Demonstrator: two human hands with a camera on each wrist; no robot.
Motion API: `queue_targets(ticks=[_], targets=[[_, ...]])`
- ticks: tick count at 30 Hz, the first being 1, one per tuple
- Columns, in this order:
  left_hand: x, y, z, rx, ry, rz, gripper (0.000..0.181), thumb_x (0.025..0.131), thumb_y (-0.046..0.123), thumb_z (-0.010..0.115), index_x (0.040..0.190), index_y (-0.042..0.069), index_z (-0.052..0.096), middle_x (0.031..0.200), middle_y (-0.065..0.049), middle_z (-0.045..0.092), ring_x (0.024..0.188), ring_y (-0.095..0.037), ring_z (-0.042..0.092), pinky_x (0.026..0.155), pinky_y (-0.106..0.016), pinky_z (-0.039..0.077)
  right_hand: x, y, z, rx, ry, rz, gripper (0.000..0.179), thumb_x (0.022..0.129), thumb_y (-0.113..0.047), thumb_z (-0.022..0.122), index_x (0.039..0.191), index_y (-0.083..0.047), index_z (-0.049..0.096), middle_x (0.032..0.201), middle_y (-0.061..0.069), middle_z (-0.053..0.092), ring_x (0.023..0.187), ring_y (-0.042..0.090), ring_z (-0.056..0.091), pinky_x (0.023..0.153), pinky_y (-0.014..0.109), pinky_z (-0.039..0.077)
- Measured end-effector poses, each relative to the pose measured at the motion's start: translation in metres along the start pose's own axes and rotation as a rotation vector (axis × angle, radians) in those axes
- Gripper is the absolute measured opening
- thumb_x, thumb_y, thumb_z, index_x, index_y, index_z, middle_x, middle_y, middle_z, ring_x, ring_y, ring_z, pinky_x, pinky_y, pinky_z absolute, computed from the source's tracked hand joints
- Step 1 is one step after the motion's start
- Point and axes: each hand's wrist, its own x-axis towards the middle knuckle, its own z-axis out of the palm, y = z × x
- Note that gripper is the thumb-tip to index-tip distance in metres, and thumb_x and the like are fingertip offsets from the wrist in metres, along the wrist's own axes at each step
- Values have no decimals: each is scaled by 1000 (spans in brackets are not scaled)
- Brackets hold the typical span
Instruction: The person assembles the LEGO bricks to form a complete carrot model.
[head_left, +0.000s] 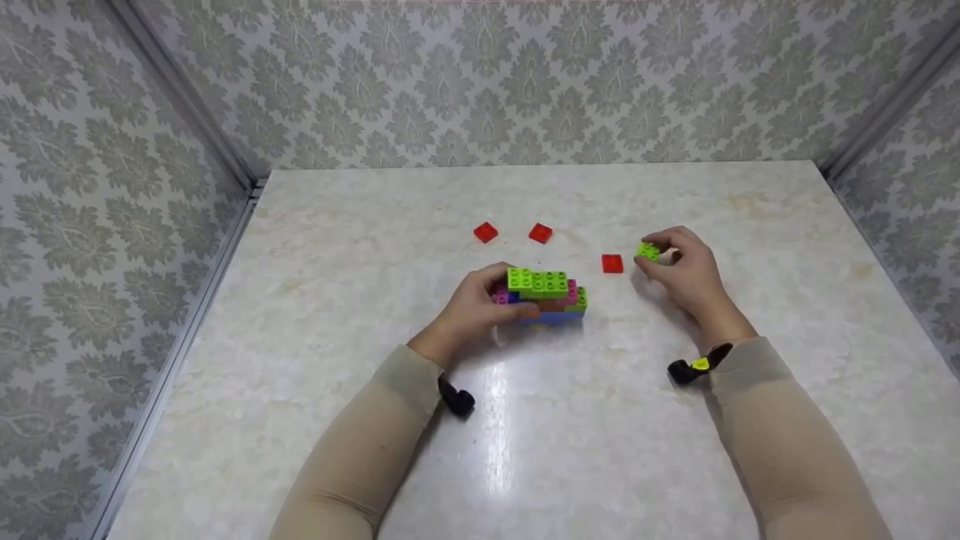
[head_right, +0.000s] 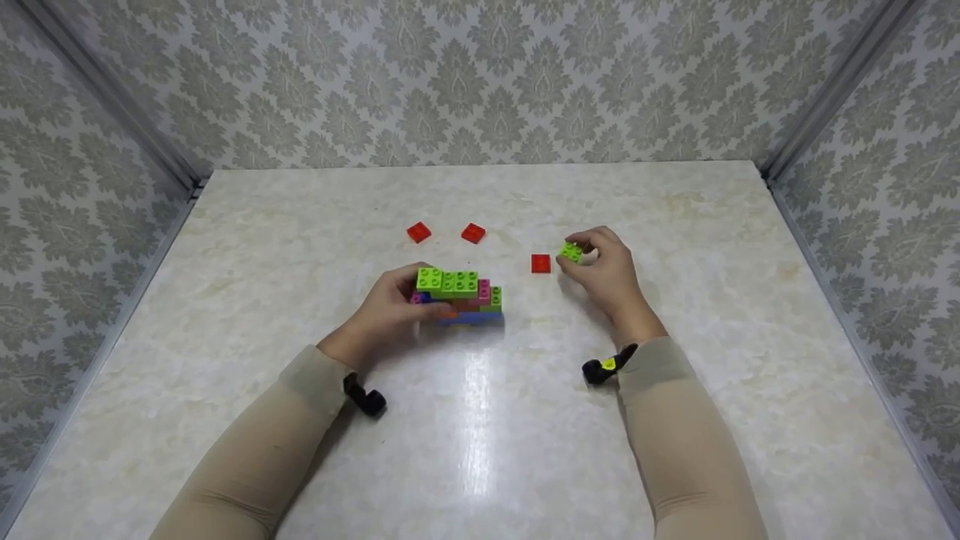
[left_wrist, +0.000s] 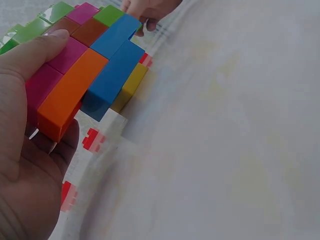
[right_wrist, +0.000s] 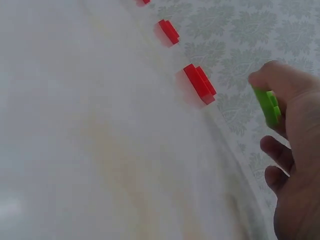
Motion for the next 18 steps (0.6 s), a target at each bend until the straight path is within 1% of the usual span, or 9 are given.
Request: queue_targets(ticks=[3, 6, 9, 11, 13, 18], targets=[[0, -1, 1, -30, -1, 12, 45, 91, 18, 97, 131, 15, 78, 135, -4, 81, 126, -19, 76, 108, -29, 58, -1, -8, 6, 105, 29, -38, 36, 103, -16, 84, 136, -1, 75, 127, -4, 66, 116, 10, 57, 95, 23, 46], [0, -1, 2, -53, -2, 34, 46, 90, 15, 97, 131, 12, 78, 135, -6, 81, 124, -19, 77, 104, -26, 59, -3, -15, 11, 173, 22, -61, 36, 104, -11, 82, 136, 2, 74, 128, -9, 66, 119, 6, 59, 93, 17, 48], [1, -2, 2, -44, -1, 44, 46, 91, 15, 97, 132, 12, 77, 135, -7, 81, 123, -18, 77, 104, -26, 59, -5, -21, 16, 197, -10, -58, 33, 104, -12, 82, 134, -1, 75, 130, -2, 70, 117, 7, 61, 95, 17, 49], [0, -2, 2, -37, 0, 45, 46, 91, 16, 97, 133, 13, 77, 135, -6, 81, 124, -19, 76, 105, -26, 59, -7, -24, 19, 221, -35, -59, 29, 104, -11, 82, 131, -3, 75, 128, 1, 72, 114, 7, 63, 96, 18, 51], [0, -2, 1, -38, -1, 44, 46, 91, 16, 97, 133, 13, 77, 135, -6, 81, 124, -19, 76, 105, -27, 58, -8, -28, 22, 246, -57, -74, 28, 103, -8, 82, 129, -3, 75, 125, 0, 72, 110, 7, 65, 95, 18, 52], [-1, -2, 1, -47, -4, 37, 46, 91, 17, 97, 133, 14, 78, 135, -7, 80, 125, -20, 76, 105, -28, 59, -14, -39, 32, 334, -99, -165, 27, 100, 4, 80, 127, 7, 74, 117, -6, 72, 105, 8, 67, 93, 20, 53]])
